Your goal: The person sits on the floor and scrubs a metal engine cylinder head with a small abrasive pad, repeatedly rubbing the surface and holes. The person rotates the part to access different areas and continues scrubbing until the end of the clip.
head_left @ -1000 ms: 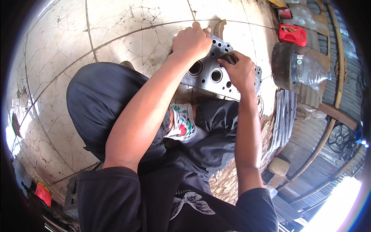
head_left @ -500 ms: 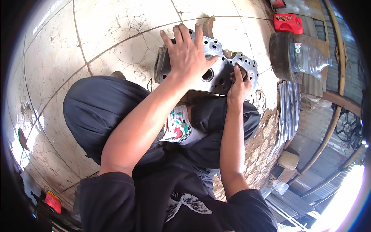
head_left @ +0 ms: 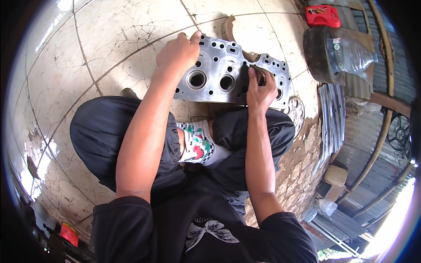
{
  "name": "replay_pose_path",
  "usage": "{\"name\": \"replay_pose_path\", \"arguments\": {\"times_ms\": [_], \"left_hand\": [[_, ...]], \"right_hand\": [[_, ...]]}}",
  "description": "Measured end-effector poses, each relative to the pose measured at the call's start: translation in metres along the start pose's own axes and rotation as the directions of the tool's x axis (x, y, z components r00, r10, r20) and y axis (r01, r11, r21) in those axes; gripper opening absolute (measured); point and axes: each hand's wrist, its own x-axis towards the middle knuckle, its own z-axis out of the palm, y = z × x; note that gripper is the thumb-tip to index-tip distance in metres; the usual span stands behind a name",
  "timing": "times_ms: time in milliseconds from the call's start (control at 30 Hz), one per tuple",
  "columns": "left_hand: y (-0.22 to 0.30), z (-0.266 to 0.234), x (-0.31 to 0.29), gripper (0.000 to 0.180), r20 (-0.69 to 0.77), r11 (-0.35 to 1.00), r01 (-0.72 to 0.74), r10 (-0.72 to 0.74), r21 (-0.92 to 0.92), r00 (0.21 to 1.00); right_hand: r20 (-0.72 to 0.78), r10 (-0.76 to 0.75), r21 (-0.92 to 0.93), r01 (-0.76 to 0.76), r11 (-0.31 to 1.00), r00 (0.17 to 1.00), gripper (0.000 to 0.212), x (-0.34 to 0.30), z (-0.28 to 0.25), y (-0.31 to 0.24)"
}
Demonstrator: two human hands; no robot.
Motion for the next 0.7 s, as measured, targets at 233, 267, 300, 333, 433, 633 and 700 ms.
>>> {"name": "replay_pose_path", "arguments": {"times_ms": [233,267,300,333,433,633,700], "left_hand": [[0.005,-0.001,-0.003,0.07,0.052,0.999,-0.002,0.004,-0.038,0.999],[0.005,-0.001,-0.002,0.071,0.057,0.999,0.003,0.0,-0.041,0.998],[0.004,0.001,-0.003,0.069,0.02,0.999,-0.02,0.021,-0.039,1.0],[0.005,0.005,-0.006,0.068,-0.015,0.998,-0.043,0.042,-0.04,0.999],[0.004,0.006,-0.005,0.065,-0.033,0.997,-0.068,0.066,-0.037,0.997],[0.0,0.008,-0.002,0.064,-0.057,0.995,-0.084,0.08,-0.062,0.995],[0.0,0.01,-0.001,0.063,-0.053,0.996,-0.072,0.069,-0.045,0.996]], "right_hand": [[0.076,-0.268,-0.129,0.276,0.952,0.96,0.013,0.0,0.012,-0.03],[0.098,-0.272,-0.133,0.284,0.95,0.957,0.011,-0.005,0.009,-0.034],[0.112,-0.274,-0.134,0.288,0.948,0.955,0.011,-0.006,0.009,-0.034],[0.128,-0.277,-0.139,0.293,0.946,0.952,0.01,-0.005,0.005,-0.031],[0.18,-0.255,-0.2,0.289,0.936,0.95,0.01,0.011,0.007,-0.038],[0.246,-0.271,-0.149,0.313,0.938,0.931,0.025,-0.01,0.0,-0.04],[0.299,-0.317,-0.216,0.387,0.896,0.9,0.036,-0.027,-0.011,-0.043]]}}
